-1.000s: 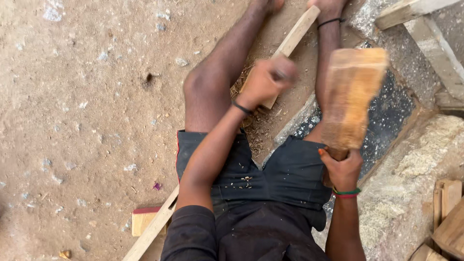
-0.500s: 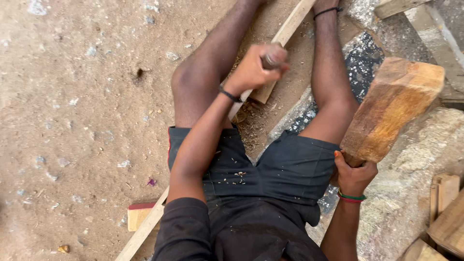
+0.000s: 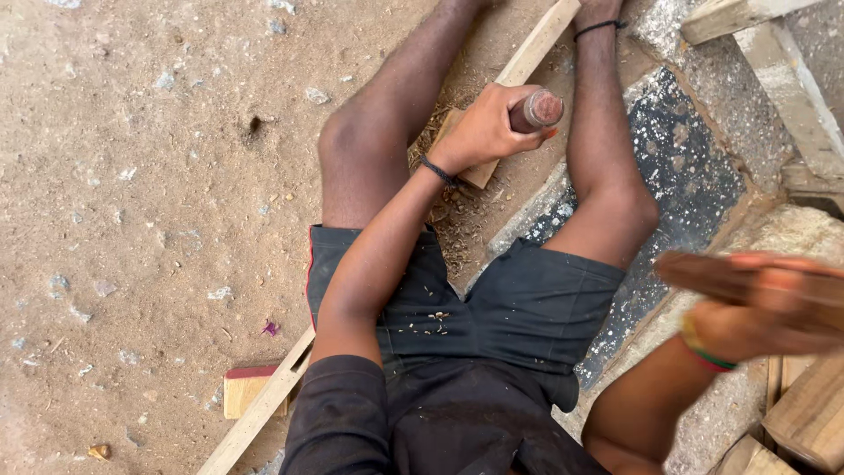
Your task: The person sits on the ground and uses a wooden mallet to strike a chisel, carving a groove into a long wooden plank. The person repeatedly adjusts the chisel and strikes it to deepen the cut along the wood.
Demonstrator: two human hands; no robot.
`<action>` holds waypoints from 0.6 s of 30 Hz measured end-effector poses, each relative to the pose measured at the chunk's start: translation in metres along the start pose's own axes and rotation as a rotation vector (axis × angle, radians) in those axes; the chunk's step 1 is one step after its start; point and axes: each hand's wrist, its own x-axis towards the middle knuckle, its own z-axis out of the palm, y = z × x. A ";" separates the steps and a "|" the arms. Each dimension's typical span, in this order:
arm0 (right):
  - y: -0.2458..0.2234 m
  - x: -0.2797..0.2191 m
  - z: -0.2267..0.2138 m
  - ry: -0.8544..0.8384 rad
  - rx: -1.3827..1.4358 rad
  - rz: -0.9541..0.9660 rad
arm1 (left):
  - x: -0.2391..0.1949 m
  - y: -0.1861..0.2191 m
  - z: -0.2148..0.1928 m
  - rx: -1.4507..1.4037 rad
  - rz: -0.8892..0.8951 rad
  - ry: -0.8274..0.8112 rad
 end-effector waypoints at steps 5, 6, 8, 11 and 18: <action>-0.005 0.031 -0.005 -0.131 -0.284 -0.018 | 0.001 0.001 0.000 0.003 -0.049 -0.029; -0.005 0.030 0.000 -0.179 -0.346 -0.015 | 0.002 0.001 0.001 -0.003 -0.046 -0.021; -0.006 0.021 0.009 -0.306 -0.466 -0.013 | 0.005 0.000 0.002 -0.002 -0.041 -0.031; -0.007 0.045 0.018 -0.550 -0.637 -0.048 | 0.006 -0.002 0.007 0.000 0.010 -0.033; -0.009 0.040 0.042 -0.900 -0.826 -0.057 | 0.009 -0.017 0.011 -0.037 -0.163 -0.160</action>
